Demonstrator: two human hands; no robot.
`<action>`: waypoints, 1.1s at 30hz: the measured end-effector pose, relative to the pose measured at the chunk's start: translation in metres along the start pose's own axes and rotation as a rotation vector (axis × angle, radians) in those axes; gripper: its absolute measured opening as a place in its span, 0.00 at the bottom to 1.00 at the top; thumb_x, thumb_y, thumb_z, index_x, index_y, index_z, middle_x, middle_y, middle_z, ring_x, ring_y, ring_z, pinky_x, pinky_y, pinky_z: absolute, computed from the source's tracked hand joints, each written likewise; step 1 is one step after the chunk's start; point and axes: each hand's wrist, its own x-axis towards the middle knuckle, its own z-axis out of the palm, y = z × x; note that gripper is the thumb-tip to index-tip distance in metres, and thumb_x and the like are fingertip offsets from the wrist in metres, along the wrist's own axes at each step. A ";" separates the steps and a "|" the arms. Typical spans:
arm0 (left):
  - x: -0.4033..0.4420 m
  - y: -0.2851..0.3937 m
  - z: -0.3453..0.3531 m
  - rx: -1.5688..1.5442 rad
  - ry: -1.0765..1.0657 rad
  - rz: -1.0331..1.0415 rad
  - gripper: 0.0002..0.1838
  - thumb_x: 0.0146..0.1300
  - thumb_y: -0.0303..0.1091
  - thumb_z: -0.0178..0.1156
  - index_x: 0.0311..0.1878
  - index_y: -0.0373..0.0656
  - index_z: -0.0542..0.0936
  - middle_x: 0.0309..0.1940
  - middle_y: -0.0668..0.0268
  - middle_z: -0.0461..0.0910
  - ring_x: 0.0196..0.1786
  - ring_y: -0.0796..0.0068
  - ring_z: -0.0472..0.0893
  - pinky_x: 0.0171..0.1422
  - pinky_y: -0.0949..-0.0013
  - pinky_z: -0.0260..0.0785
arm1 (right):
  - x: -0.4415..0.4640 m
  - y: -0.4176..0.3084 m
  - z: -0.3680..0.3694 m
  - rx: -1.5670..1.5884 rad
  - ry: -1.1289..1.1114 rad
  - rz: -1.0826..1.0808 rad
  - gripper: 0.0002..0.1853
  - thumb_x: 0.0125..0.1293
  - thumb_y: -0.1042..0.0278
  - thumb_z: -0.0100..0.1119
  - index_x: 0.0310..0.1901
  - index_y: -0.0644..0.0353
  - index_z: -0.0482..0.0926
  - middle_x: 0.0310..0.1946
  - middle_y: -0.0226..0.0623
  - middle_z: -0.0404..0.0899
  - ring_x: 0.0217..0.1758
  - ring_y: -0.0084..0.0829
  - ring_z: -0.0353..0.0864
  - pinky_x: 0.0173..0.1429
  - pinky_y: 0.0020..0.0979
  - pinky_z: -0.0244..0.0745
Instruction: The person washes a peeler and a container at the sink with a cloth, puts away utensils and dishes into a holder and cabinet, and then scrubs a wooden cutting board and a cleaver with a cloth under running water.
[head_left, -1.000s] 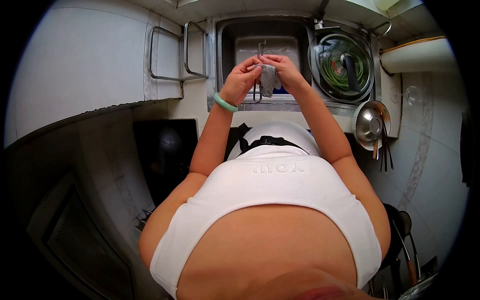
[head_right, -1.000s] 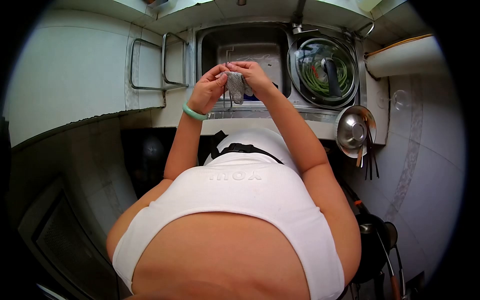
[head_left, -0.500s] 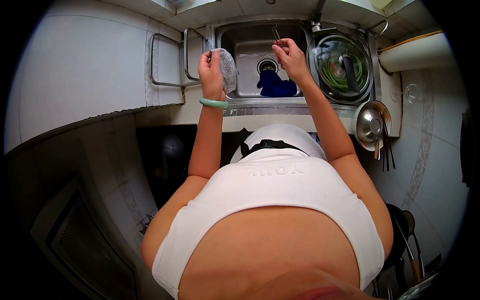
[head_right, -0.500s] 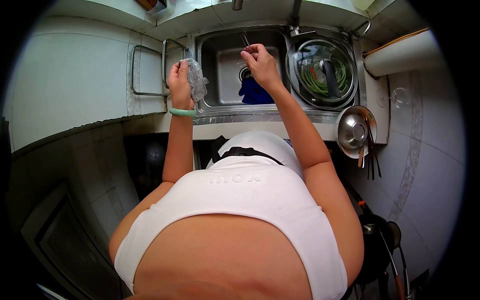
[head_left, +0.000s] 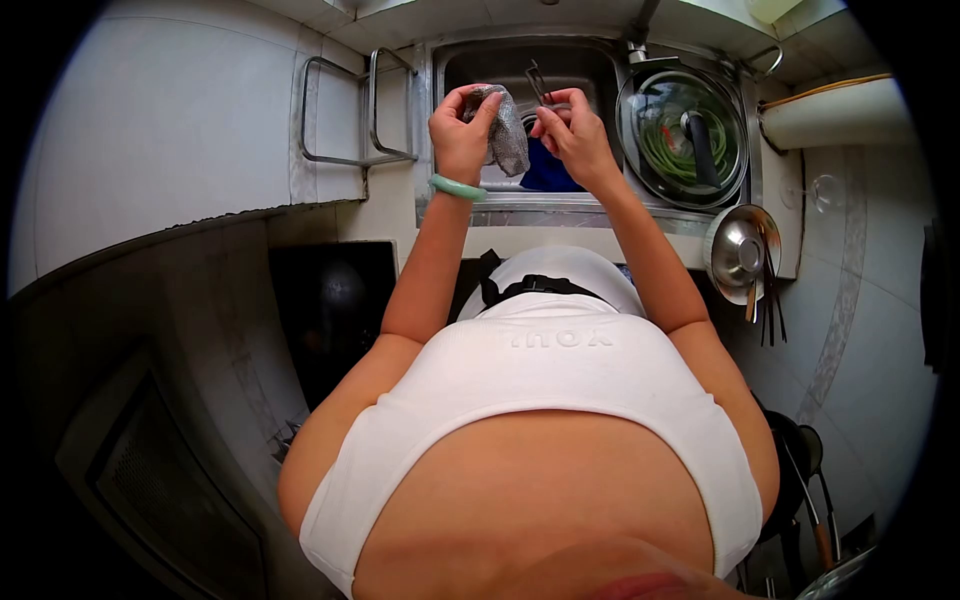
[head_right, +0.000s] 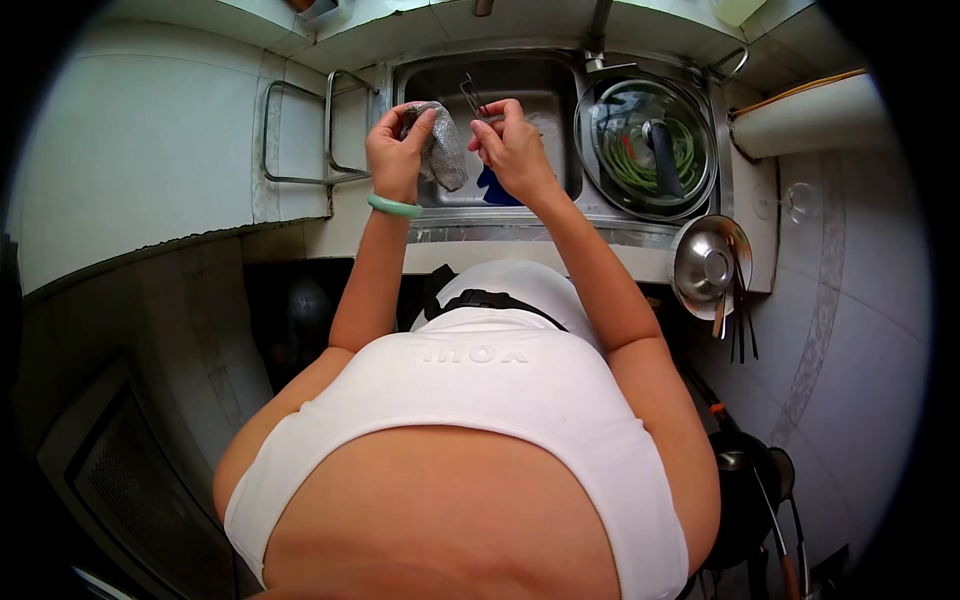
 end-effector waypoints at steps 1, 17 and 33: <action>0.000 0.002 0.000 0.033 -0.001 0.011 0.10 0.59 0.28 0.65 0.43 0.36 0.79 0.34 0.69 0.80 0.37 0.83 0.77 0.42 0.79 0.70 | -0.001 -0.002 0.001 0.031 -0.004 0.023 0.11 0.67 0.70 0.54 0.45 0.66 0.66 0.23 0.36 0.79 0.21 0.18 0.72 0.25 0.23 0.67; -0.008 0.004 -0.006 -0.352 -0.009 -0.098 0.09 0.60 0.29 0.64 0.42 0.36 0.80 0.35 0.69 0.81 0.36 0.83 0.77 0.40 0.78 0.70 | -0.010 -0.011 0.006 0.061 -0.141 0.084 0.12 0.68 0.69 0.54 0.45 0.66 0.66 0.23 0.36 0.79 0.22 0.18 0.72 0.25 0.23 0.67; -0.012 0.010 -0.015 0.722 -0.009 0.814 0.10 0.50 0.25 0.68 0.38 0.42 0.81 0.29 0.64 0.78 0.28 0.68 0.77 0.31 0.70 0.70 | -0.025 -0.033 0.013 -0.761 0.019 -0.189 0.10 0.66 0.67 0.53 0.43 0.61 0.67 0.23 0.48 0.79 0.30 0.49 0.81 0.34 0.46 0.73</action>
